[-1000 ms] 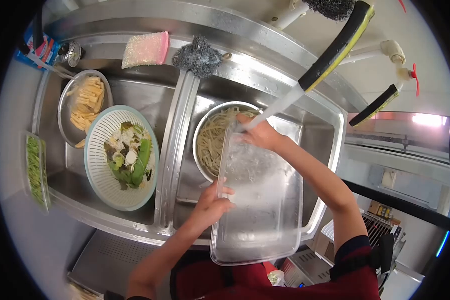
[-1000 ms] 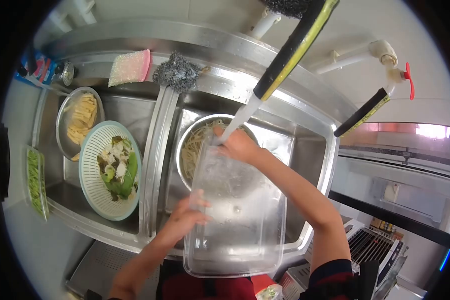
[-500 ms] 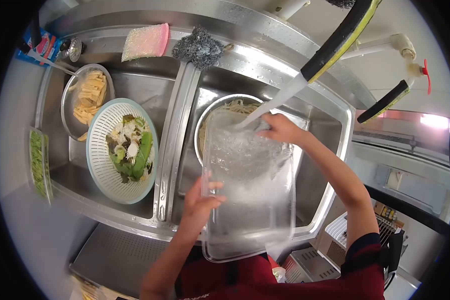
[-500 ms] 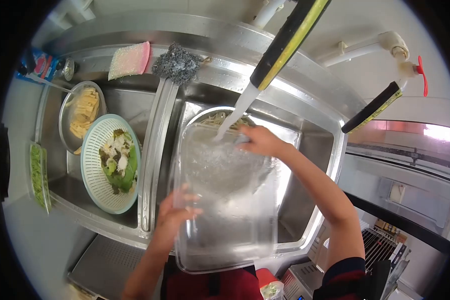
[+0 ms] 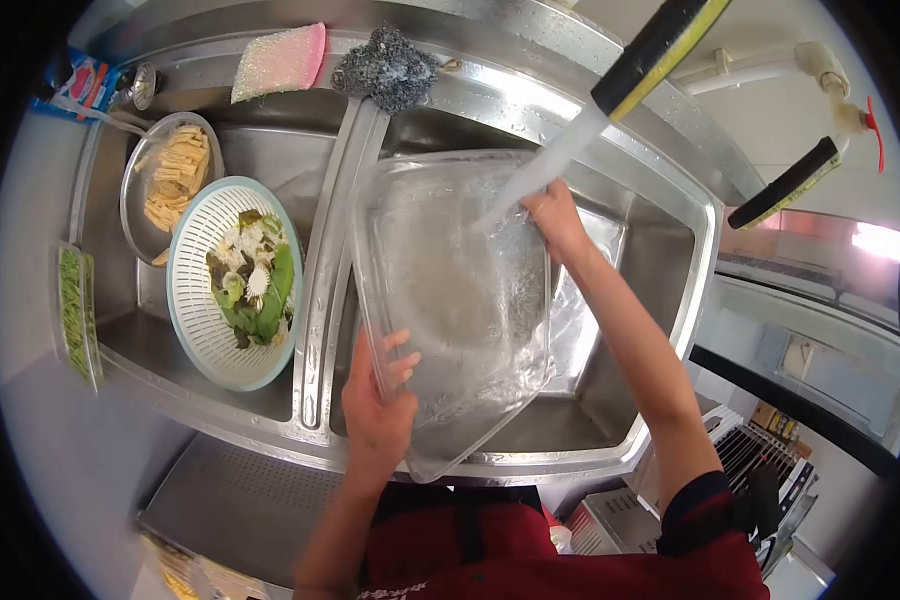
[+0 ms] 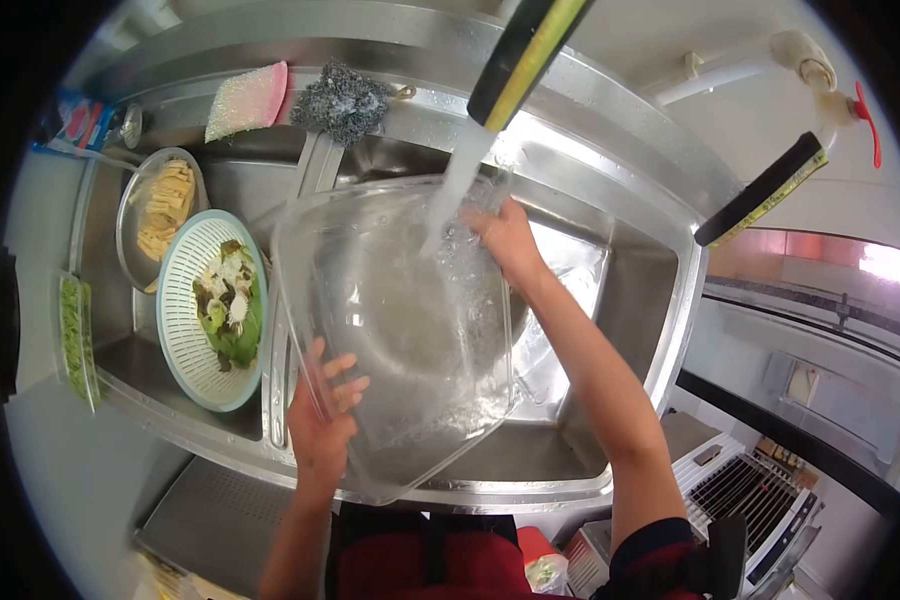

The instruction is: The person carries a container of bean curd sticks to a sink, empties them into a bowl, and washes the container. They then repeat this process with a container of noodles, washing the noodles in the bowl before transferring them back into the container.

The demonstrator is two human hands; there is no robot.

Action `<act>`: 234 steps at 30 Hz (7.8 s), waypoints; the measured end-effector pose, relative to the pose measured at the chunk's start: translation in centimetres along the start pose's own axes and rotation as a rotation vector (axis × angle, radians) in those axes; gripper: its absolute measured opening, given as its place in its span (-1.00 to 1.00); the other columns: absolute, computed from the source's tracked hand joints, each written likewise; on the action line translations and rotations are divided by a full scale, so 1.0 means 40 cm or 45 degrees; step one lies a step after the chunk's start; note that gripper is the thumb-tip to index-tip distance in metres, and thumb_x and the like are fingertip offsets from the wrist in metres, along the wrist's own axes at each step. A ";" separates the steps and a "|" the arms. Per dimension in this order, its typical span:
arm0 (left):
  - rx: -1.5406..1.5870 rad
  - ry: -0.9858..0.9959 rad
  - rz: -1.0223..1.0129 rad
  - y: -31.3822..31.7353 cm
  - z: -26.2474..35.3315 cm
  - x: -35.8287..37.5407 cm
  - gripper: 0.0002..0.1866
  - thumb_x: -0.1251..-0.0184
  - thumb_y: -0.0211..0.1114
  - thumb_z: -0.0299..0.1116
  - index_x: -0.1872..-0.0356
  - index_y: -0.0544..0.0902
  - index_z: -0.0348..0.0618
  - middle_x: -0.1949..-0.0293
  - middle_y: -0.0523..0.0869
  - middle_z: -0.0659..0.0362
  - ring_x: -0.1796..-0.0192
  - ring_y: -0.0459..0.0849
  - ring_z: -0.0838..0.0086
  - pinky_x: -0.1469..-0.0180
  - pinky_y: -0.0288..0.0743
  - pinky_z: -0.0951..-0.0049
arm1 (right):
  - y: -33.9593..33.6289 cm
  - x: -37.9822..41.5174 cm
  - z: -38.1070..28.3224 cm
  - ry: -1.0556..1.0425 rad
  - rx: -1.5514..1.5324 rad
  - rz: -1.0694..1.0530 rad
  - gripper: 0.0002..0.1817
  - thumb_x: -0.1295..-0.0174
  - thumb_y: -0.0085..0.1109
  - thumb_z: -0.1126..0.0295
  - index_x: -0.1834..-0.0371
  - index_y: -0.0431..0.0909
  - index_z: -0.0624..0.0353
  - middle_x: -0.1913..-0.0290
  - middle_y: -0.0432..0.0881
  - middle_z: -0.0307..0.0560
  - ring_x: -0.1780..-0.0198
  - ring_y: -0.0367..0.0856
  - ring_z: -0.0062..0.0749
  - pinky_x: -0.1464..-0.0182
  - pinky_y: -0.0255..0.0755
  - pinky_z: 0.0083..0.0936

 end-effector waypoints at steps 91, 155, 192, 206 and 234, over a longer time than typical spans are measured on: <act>0.480 0.155 0.345 0.120 -0.149 -0.028 -0.63 0.11 -0.08 -0.53 0.16 0.39 -0.35 0.22 0.52 0.08 0.19 0.54 0.37 0.15 0.40 0.51 | 0.101 0.378 0.186 0.328 -0.666 0.594 -0.49 -0.02 0.05 0.36 -0.07 0.21 0.27 0.01 0.35 -0.01 0.11 0.38 -0.37 0.11 0.27 -0.51; -0.130 0.644 0.061 0.310 0.058 0.212 -0.40 -0.27 -0.31 0.04 -0.13 0.20 -0.27 0.01 0.31 -0.08 -0.05 0.25 0.10 -0.08 0.09 0.21 | 0.015 0.634 -0.184 -0.355 0.266 0.457 -0.67 -0.27 -0.30 0.21 0.20 0.38 0.24 0.22 0.40 -0.08 0.13 0.31 -0.47 0.02 0.14 -0.56; 0.462 -0.243 0.457 0.110 -0.131 -0.220 -0.59 -0.20 0.01 -0.03 0.68 0.41 -0.12 0.69 0.25 0.40 0.62 0.13 0.69 0.58 -0.01 0.63 | 0.006 0.156 -0.069 -0.653 1.672 0.262 -0.45 -0.18 -0.29 0.16 -0.20 0.04 0.23 -0.28 -0.04 0.07 -0.29 -0.13 0.01 -0.18 -0.17 0.05; 0.456 -0.189 0.565 0.106 -0.153 -0.220 -0.59 -0.26 -0.04 -0.12 0.51 0.50 -0.31 0.60 0.41 0.29 0.50 0.30 0.61 0.41 0.21 0.54 | 0.129 0.111 -0.145 -0.781 1.704 0.153 -0.42 -0.14 -0.21 0.13 -0.16 0.08 0.29 -0.25 -0.01 0.13 -0.29 -0.16 0.00 -0.21 -0.14 -0.04; 0.159 0.529 0.150 0.017 -0.011 -0.035 -0.56 -0.28 -0.20 -0.02 0.16 0.46 -0.17 0.21 0.49 0.12 0.22 0.46 0.40 0.29 0.37 0.46 | -0.354 0.379 -0.105 -0.273 -1.106 0.002 -0.55 -0.13 -0.14 0.01 0.24 0.39 0.22 -0.12 0.28 0.01 -0.15 0.20 -0.30 -0.18 0.01 -0.39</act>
Point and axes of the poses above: each hand's wrist, its own x-axis away from the middle knuckle, its own y-axis out of the palm, z = x × y, the point moved 5 cm from there along -x, towards the middle knuckle
